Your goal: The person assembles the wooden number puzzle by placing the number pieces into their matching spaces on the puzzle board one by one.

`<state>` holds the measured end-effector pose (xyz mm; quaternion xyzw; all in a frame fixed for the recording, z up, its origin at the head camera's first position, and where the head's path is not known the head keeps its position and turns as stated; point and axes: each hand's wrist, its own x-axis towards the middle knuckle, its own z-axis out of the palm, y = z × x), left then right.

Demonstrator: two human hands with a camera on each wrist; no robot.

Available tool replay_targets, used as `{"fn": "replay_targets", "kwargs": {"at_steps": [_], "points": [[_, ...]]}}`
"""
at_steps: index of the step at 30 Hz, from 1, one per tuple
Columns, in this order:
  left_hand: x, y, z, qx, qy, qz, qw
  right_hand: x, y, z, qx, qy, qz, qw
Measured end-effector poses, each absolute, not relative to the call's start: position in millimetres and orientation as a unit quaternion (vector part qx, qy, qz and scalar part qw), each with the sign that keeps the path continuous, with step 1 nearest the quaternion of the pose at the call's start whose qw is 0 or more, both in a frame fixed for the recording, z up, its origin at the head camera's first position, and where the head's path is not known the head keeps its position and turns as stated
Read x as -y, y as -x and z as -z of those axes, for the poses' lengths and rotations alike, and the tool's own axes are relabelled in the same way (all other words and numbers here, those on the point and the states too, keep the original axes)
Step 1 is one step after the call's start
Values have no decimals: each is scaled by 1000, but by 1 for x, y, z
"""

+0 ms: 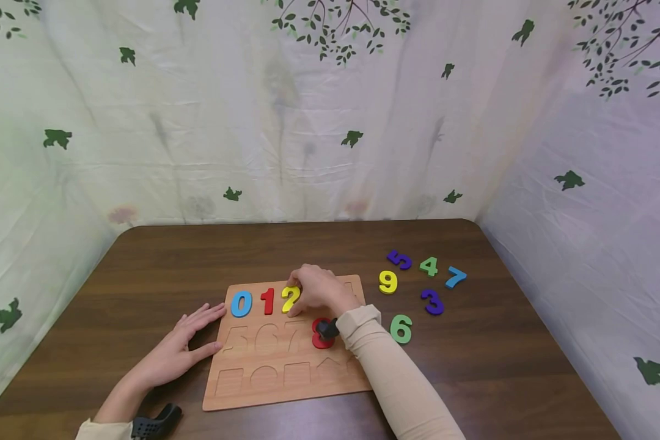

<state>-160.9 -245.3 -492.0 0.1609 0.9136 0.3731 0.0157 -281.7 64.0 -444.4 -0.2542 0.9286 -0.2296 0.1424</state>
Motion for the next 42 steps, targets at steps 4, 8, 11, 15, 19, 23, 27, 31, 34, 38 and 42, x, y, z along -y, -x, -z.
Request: {"fn": "replay_targets", "kwargs": {"at_steps": [4, 8, 11, 15, 19, 23, 27, 31, 34, 38, 42], "points": [[245, 161, 492, -914, -162, -371, 16, -66, 283, 444, -927, 250, 237, 148], [245, 161, 492, -914, -160, -371, 18, -66, 283, 445, -925, 250, 243, 152], [245, 161, 491, -914, -159, -372, 18, -66, 283, 445, -925, 254, 241, 150], [246, 163, 491, -913, -160, -374, 18, -64, 283, 444, -926, 261, 236, 140], [248, 166, 490, -912, -163, -376, 17, -62, 285, 444, -927, 258, 235, 136], [249, 169, 490, -912, -165, -376, 16, -60, 286, 445, -929, 250, 237, 135], [251, 172, 491, -911, -167, -376, 17, -59, 288, 446, -930, 244, 241, 134], [251, 172, 491, -911, -167, -377, 18, -60, 290, 448, -929, 244, 244, 134], [251, 172, 491, -910, -168, -378, 19, -61, 290, 448, -930, 245, 241, 133], [251, 172, 490, -910, -170, -377, 18, -61, 291, 448, -930, 249, 237, 130], [251, 172, 489, -909, -171, -380, 18, -62, 291, 448, -928, 257, 239, 126]]}}
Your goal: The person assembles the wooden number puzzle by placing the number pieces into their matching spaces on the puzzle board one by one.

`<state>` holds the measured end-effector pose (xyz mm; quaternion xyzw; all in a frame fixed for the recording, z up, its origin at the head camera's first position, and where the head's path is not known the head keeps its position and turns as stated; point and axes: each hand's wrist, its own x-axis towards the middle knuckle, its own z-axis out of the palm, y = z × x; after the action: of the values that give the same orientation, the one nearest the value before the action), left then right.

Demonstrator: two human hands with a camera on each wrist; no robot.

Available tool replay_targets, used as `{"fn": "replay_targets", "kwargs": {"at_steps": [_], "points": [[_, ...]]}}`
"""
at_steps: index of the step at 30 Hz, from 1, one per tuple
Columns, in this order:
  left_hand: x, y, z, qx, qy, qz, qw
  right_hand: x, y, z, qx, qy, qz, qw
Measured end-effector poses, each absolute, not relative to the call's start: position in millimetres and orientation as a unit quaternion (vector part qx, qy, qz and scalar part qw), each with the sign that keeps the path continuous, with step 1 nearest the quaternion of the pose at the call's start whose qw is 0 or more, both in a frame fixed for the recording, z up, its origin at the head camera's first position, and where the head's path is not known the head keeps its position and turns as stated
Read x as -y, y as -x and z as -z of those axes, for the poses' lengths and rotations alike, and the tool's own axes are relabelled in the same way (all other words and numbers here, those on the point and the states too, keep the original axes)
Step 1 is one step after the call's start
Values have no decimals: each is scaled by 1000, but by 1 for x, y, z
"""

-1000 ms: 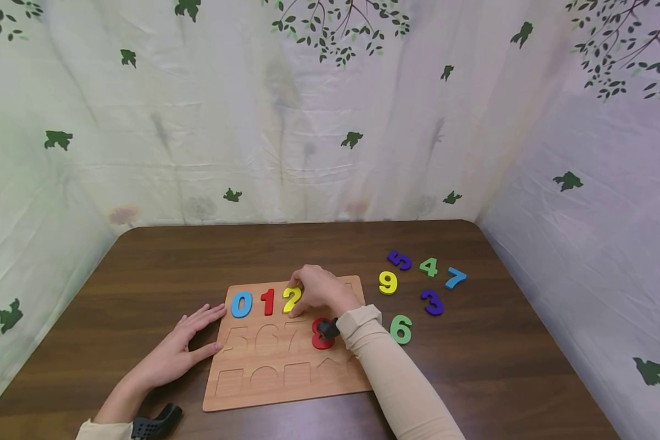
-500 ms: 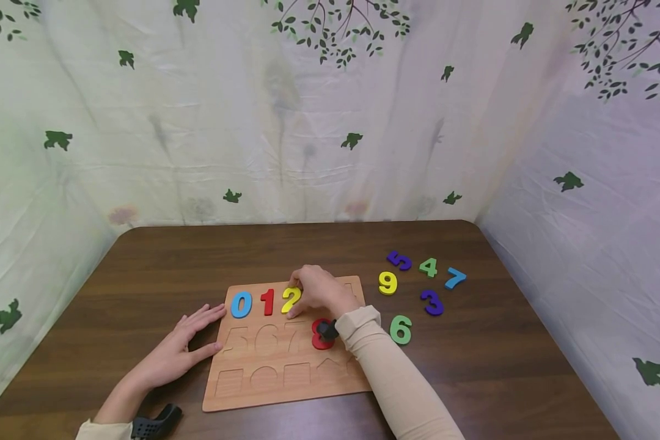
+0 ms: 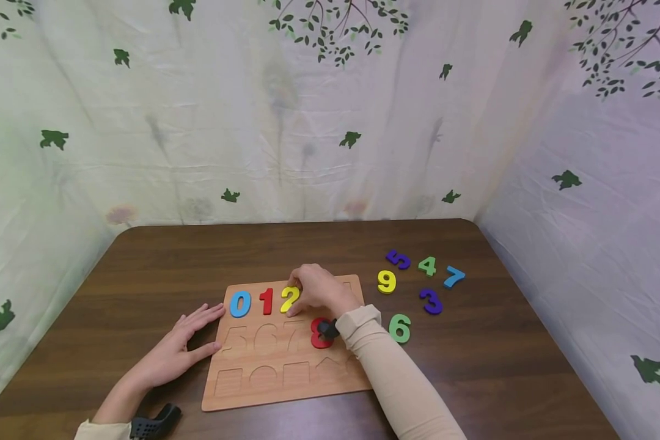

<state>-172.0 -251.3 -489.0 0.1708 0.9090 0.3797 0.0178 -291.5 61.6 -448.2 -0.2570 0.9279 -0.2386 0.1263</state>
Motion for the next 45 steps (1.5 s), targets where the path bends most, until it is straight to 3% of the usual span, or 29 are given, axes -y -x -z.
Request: {"fn": "replay_targets", "kwargs": {"at_steps": [24, 45], "points": [[251, 171, 491, -910, -167, -380, 18, -70, 290, 446, -928, 249, 243, 134], [251, 172, 489, -910, -172, -376, 17, -130, 293, 425, -930, 211, 277, 118]]}}
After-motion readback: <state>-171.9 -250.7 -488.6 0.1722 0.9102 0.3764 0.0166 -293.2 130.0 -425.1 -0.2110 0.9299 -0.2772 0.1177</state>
